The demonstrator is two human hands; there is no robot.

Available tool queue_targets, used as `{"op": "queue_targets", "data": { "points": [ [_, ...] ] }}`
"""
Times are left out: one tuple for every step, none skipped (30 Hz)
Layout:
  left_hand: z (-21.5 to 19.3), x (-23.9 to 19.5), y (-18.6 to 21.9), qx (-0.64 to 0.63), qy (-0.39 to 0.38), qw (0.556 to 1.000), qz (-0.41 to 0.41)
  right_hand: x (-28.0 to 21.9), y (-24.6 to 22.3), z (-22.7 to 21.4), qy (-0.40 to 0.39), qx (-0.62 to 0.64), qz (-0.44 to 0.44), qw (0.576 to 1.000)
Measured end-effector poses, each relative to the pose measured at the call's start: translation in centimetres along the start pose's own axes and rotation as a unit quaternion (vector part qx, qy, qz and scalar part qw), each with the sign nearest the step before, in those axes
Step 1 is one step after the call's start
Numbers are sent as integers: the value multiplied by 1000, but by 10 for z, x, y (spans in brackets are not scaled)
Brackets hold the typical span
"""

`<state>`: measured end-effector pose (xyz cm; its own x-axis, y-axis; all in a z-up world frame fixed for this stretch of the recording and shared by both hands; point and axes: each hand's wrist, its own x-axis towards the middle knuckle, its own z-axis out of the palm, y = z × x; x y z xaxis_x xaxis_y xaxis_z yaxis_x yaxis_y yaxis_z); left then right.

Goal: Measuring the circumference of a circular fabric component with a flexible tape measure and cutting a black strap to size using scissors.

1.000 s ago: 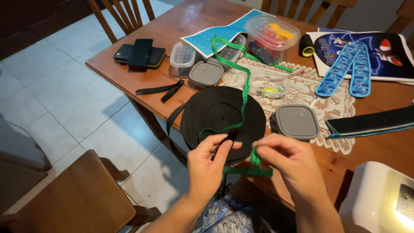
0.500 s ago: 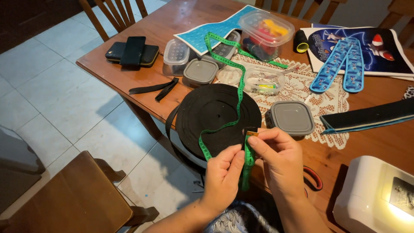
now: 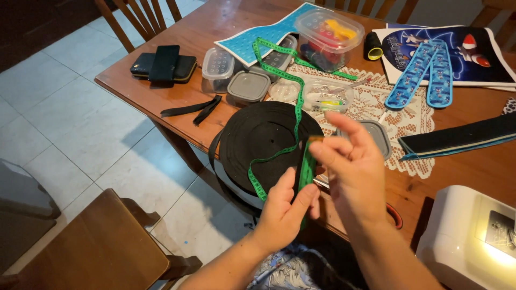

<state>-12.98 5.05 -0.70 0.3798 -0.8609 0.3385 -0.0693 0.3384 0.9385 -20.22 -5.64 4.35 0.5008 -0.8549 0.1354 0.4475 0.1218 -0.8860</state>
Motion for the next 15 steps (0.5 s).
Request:
{"op": "queue_targets", "data": {
  "points": [
    [-1, 0, -3, 2, -1, 1000, 1, 7, -7, 4, 0, 2, -1, 1000],
    [-3, 0, -6, -16, -10, 1000, 7, 14, -13, 8, -22, 16, -26, 999],
    [-4, -1, -9, -34, -20, 999, 13, 21, -20, 12, -44, 31, -52, 997],
    [-6, -1, -13, -33, -20, 999, 13, 25, -32, 21, -43, 32, -52, 997],
    [-7, -2, -16, -57, -25, 998, 5, 30, -45, 30, -45, 26, -55, 997],
    [-9, -1, -19, -81, -29, 996, -2, 34, -57, 39, -46, 20, -58, 997],
    [-11, -2, -17, -79, -30, 996, -1, 45, -59, 42, -47, 22, -59, 997],
    [-13, -3, -16, -81, -36, 996, -15, 56, -61, 45, -46, 33, -72, 996],
    [-16, -3, -14, -84, -41, 995, -28, 68, -63, 48, -44, 44, -86, 994],
    [-18, -4, -14, -82, -42, 995, -28, 74, -65, 52, -44, 46, -87, 994],
    [-21, -5, -15, -78, -40, 996, -26, 81, -68, 55, -50, 50, -95, 993],
    [-23, -5, -16, -74, -38, 996, -24, 88, -70, 59, -57, 53, -103, 992],
    [-26, -7, -17, -72, -39, 996, -24, 93, -75, 60, -57, 54, -104, 991],
    [-28, -7, -18, -70, -37, 997, -22, 99, -80, 63, -55, 30, -122, 990],
    [-31, -7, -19, -69, -36, 997, -21, 105, -85, 65, -54, 6, -140, 989]
  ]
}}
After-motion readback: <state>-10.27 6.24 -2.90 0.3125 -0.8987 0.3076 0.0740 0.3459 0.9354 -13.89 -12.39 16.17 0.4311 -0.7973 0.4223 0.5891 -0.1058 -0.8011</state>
